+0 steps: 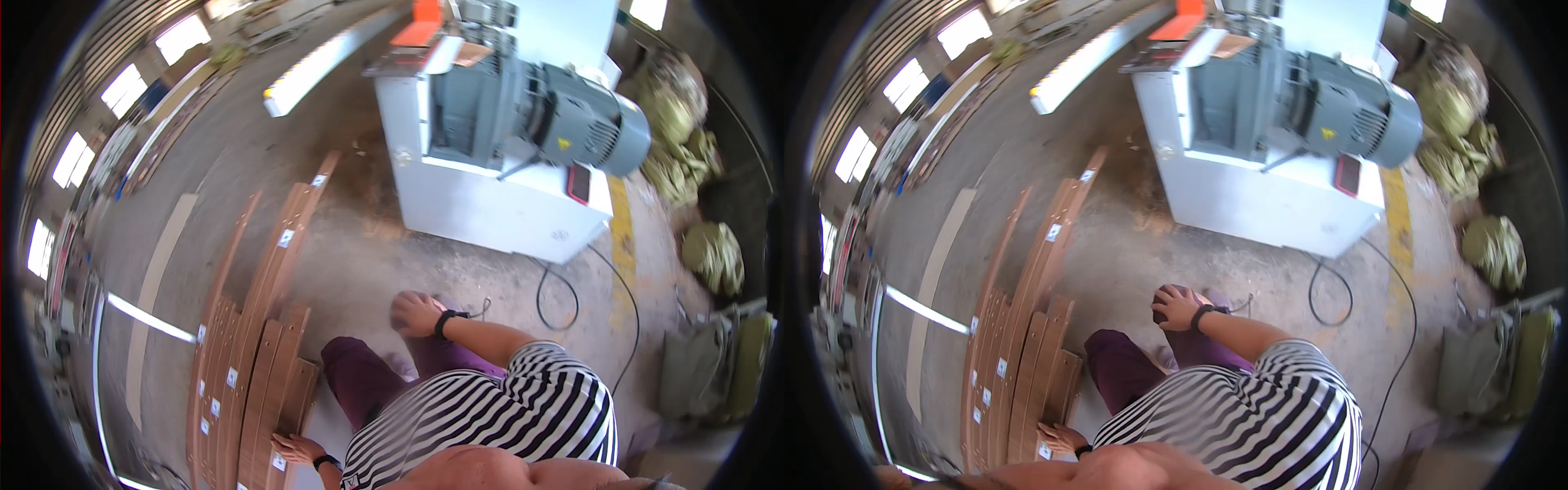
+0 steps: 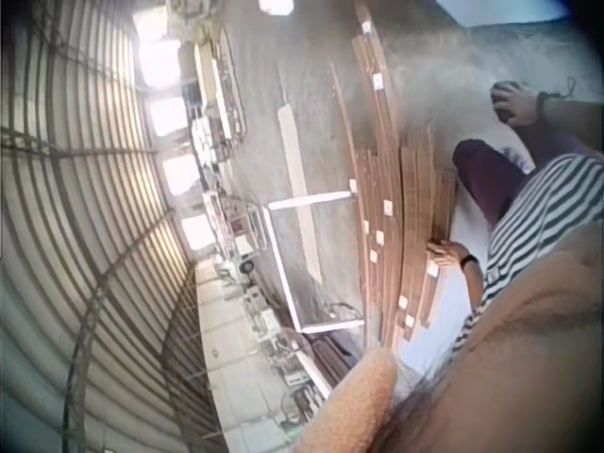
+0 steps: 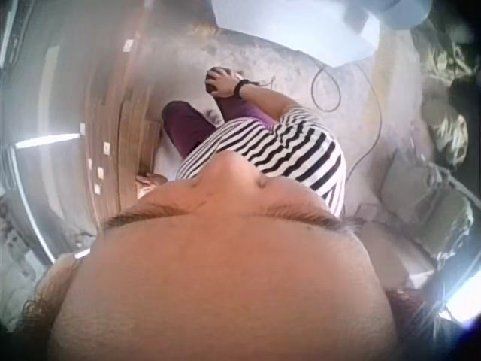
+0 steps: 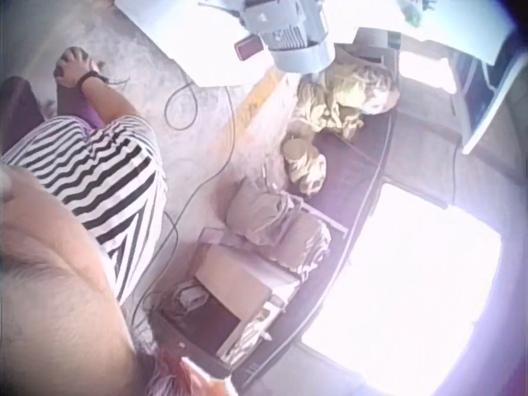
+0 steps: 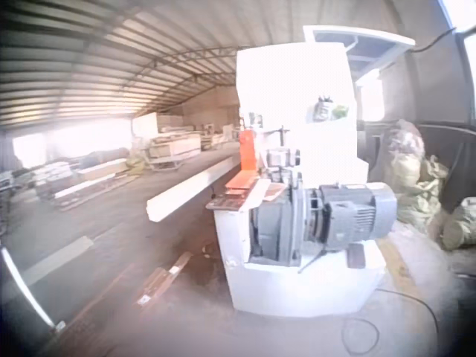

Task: Operating a wood processing machine by feeding wooden boards through it and inspecting them in a manufacturing setting.

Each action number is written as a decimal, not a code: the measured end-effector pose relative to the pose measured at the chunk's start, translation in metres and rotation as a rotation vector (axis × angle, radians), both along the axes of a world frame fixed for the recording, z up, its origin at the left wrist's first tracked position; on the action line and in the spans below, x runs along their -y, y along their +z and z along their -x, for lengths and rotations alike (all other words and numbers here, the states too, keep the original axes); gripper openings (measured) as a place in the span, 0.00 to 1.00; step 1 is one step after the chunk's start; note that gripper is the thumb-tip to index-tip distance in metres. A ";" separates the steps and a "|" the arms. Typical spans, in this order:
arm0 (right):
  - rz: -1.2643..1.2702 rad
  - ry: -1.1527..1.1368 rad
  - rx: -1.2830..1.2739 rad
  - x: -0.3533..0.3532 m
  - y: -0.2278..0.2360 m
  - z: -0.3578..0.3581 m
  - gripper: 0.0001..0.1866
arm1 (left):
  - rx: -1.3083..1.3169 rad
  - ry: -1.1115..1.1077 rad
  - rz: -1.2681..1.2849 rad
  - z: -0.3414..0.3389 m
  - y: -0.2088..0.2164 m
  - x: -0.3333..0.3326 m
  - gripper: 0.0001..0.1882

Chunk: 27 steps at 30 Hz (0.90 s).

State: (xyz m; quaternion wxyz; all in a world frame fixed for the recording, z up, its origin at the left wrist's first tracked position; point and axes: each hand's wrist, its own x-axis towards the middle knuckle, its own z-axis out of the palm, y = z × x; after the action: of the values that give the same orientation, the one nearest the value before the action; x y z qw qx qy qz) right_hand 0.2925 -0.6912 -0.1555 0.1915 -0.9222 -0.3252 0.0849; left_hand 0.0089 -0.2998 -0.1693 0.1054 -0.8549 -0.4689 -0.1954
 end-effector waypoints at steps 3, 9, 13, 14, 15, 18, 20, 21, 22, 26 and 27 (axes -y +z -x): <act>0.079 -0.007 0.044 -0.006 0.012 0.000 0.28 | -0.046 0.011 -0.048 0.004 -0.011 -0.007 0.27; 0.125 -0.042 -0.040 -0.005 0.026 -0.007 0.26 | -0.060 0.039 -0.128 -0.001 -0.025 -0.013 0.28; 0.102 -0.052 -0.105 -0.010 0.004 -0.016 0.27 | -0.015 0.036 -0.320 -0.008 -0.035 -0.017 0.28; 0.106 -0.049 -0.103 -0.012 0.010 -0.015 0.27 | -0.013 0.040 -0.315 -0.006 -0.039 -0.017 0.28; 0.158 -0.057 -0.076 -0.016 0.016 -0.012 0.26 | -0.065 0.101 -0.243 -0.002 -0.042 -0.017 0.27; 0.230 -0.064 -0.042 -0.016 0.021 -0.008 0.25 | -0.117 0.181 -0.112 -0.005 -0.036 -0.013 0.27; 0.131 -0.052 -0.091 -0.013 0.004 -0.013 0.27 | -0.096 0.138 -0.171 -0.007 -0.033 -0.007 0.27; 0.122 -0.069 -0.123 -0.009 -0.001 -0.014 0.27 | 0.005 0.031 -0.247 -0.010 -0.026 -0.002 0.27; 0.136 -0.041 -0.111 -0.009 -0.001 -0.013 0.27 | 0.011 0.061 -0.235 -0.010 -0.026 0.001 0.27; 0.140 -0.062 -0.152 -0.015 0.016 -0.010 0.27 | 0.030 0.084 -0.193 -0.011 -0.024 -0.007 0.27; 0.127 -0.080 -0.143 -0.015 0.021 -0.009 0.27 | 0.038 0.108 -0.155 -0.013 -0.025 -0.006 0.28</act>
State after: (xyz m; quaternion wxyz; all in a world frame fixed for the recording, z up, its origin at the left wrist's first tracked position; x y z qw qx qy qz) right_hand 0.3012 -0.6764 -0.1348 0.1585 -0.9363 -0.2674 0.1634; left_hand 0.0222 -0.2937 -0.1943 0.1729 -0.8137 -0.4998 -0.2414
